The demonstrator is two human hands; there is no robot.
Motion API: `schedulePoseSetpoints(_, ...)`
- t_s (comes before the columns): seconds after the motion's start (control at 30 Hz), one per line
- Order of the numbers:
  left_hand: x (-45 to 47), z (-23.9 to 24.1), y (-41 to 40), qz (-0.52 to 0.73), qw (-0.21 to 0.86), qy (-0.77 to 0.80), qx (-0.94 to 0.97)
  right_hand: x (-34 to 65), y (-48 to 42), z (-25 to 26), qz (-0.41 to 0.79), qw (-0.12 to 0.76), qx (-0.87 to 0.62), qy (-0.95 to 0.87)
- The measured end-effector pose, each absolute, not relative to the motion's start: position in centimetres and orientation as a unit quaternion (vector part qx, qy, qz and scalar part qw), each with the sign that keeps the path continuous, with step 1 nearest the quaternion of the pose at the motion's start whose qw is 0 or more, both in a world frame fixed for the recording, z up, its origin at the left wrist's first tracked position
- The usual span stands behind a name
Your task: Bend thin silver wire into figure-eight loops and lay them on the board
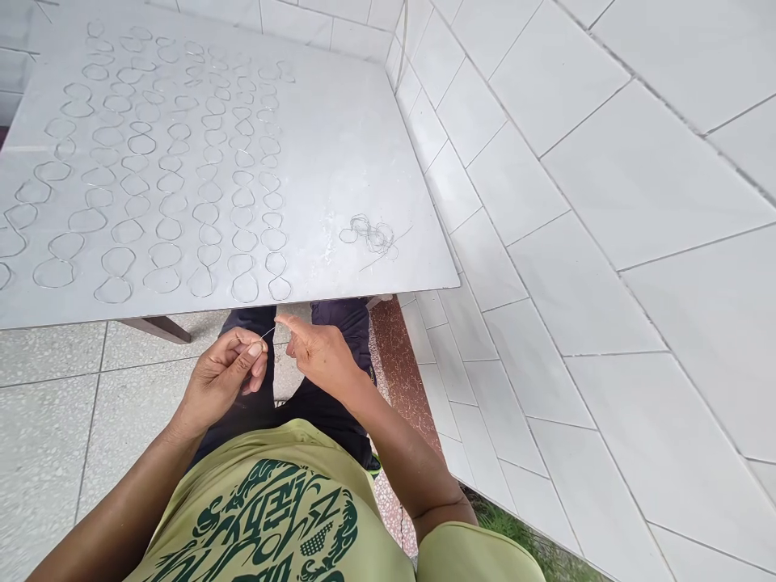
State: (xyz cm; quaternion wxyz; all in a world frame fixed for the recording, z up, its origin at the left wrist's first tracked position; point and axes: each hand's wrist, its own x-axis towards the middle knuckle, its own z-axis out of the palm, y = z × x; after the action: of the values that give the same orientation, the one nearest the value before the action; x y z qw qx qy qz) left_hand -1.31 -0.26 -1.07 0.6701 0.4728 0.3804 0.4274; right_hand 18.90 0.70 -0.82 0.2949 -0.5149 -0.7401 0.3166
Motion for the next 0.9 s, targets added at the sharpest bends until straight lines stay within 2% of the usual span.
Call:
schedulePoseSetpoints(0.27, -1.1, -1.4, 0.0, 0.462, 0.658, 0.372, 0.464, 18.5, 0.8, 0.0, 0.445, 0.362, -0.529, -0.626)
schedulePoseSetpoints(0.77, -1.0, -2.3, -0.1, 0.461, 0.666, 0.359, 0.464, 18.2, 0.8, -1.7, 0.402, 0.395, -0.497, -0.660)
schedulePoseSetpoints(0.9, -0.7, -2.4, -0.1, 0.478, 0.669, 0.362, 0.439, 18.5, 0.8, -0.7, 0.457, 0.375, -0.491, -0.640)
